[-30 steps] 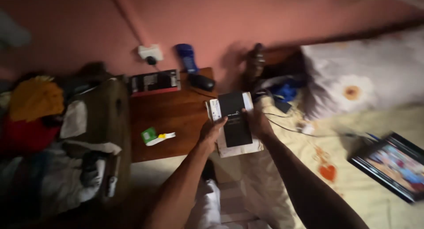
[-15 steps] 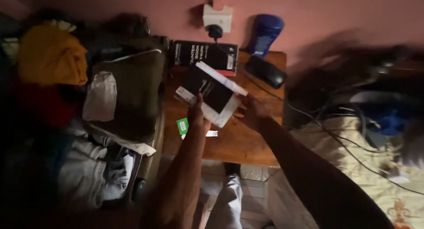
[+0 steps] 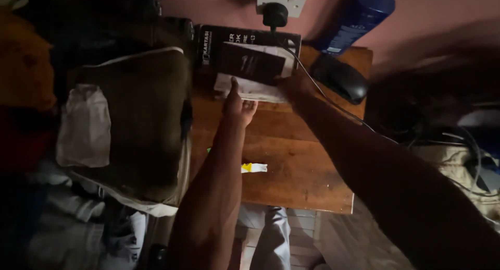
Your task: Moving and organizing books, electronics, and clothing from a bed onto a bedside table.
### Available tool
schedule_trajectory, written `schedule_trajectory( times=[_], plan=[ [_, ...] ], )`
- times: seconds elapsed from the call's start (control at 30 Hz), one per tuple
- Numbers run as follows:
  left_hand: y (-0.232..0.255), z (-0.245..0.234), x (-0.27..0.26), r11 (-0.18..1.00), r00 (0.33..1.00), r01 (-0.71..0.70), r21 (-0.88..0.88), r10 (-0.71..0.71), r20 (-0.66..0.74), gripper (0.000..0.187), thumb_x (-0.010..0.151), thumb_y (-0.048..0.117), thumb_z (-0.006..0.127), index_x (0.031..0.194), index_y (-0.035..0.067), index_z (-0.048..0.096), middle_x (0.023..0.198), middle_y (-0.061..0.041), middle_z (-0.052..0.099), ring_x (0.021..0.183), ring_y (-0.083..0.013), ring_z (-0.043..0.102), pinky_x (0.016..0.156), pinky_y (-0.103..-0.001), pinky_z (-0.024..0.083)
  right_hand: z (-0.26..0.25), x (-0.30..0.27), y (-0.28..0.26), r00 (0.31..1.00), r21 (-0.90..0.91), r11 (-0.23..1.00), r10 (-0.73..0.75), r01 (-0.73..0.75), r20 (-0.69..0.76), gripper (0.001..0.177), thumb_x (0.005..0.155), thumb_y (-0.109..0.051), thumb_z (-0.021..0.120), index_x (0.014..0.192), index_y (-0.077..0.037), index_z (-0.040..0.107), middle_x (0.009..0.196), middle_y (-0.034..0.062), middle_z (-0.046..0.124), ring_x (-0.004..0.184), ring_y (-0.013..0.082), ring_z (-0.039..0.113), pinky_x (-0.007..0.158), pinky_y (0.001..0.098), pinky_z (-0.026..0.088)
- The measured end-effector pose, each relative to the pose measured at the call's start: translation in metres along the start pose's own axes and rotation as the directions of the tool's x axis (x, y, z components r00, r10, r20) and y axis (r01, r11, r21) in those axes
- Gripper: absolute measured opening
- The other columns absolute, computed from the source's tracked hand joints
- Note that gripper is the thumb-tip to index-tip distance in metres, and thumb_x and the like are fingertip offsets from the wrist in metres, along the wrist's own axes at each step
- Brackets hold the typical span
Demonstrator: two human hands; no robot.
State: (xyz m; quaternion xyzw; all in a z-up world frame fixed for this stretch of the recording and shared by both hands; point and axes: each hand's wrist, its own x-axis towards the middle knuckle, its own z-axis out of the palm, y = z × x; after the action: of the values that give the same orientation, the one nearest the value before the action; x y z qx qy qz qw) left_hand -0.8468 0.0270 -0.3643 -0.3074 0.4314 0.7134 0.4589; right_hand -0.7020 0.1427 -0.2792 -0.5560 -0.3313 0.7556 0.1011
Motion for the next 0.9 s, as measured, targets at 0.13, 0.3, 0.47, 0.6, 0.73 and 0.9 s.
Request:
schedule_trajectory(
  times=[0.13,0.3,0.47,0.6,0.73,0.9],
  plan=[
    [0.017,-0.027,0.068,0.980,0.995,0.037,0.194,-0.018,-0.099,0.052,0.095,0.034,0.073,0.141,0.013,0.059,0.135,-0.012,0.055,0.102,-0.0264,0.057,0.079,-0.035,0.056,-0.004,0.014,-0.019,0.994,-0.135,0.989,-0.070,0.059,-0.081,0.052,0.091,-0.037,0.077,0.132,-0.009,0.063,0.123,0.0112,0.069,0.107,0.0280,0.068,0.086,0.0414,0.056],
    [0.054,-0.003,0.065,0.939,0.993,-0.035,0.343,0.072,-0.096,0.046,0.095,0.023,0.069,0.139,0.015,0.060,0.139,-0.009,0.057,0.110,-0.0302,0.061,0.083,-0.038,0.063,-0.012,0.051,-0.013,0.977,-0.269,0.957,-0.153,0.109,-0.150,0.053,0.091,-0.035,0.078,0.133,-0.007,0.064,0.124,0.0133,0.069,0.106,0.0279,0.068,0.084,0.0393,0.057],
    [0.065,0.035,0.032,0.836,0.945,-0.105,0.539,0.253,-0.208,0.043,0.096,0.017,0.071,0.138,0.012,0.059,0.140,-0.014,0.062,0.118,-0.0340,0.064,0.090,-0.042,0.060,-0.020,0.052,-0.014,0.972,-0.385,0.906,-0.221,0.176,-0.075,0.058,0.088,-0.029,0.079,0.136,-0.006,0.057,0.129,0.0138,0.064,0.111,0.0282,0.064,0.087,0.0387,0.056],
    [0.059,0.028,0.042,0.808,0.919,-0.161,0.566,0.332,-0.213,0.048,0.096,0.020,0.070,0.141,0.011,0.054,0.141,-0.015,0.059,0.119,-0.0330,0.063,0.092,-0.042,0.058,-0.018,0.049,-0.015,0.968,-0.430,0.877,-0.249,0.213,-0.028,0.061,0.086,-0.027,0.079,0.138,-0.006,0.054,0.131,0.0141,0.061,0.113,0.0283,0.062,0.088,0.0383,0.055],
    [0.045,0.016,0.047,0.760,0.874,-0.233,0.606,0.437,-0.212,0.057,0.096,0.023,0.069,0.146,0.011,0.046,0.144,-0.016,0.055,0.122,-0.0313,0.062,0.095,-0.041,0.056,-0.020,0.037,-0.015,0.958,-0.496,0.827,-0.285,0.264,0.035,0.066,0.084,-0.023,0.080,0.140,-0.005,0.049,0.135,0.0144,0.057,0.116,0.0285,0.059,0.089,0.0378,0.054],
    [0.020,0.035,-0.002,0.696,0.829,-0.313,0.646,0.532,-0.171,0.065,0.096,0.027,0.068,0.152,0.010,0.039,0.147,-0.016,0.051,0.124,-0.0297,0.060,0.098,-0.041,0.053,-0.041,-0.014,-0.037,0.949,-0.522,0.801,-0.312,0.292,0.052,0.066,0.084,-0.022,0.078,0.140,-0.005,0.050,0.133,0.0171,0.058,0.115,0.0312,0.059,0.088,0.0396,0.054]
  ],
)
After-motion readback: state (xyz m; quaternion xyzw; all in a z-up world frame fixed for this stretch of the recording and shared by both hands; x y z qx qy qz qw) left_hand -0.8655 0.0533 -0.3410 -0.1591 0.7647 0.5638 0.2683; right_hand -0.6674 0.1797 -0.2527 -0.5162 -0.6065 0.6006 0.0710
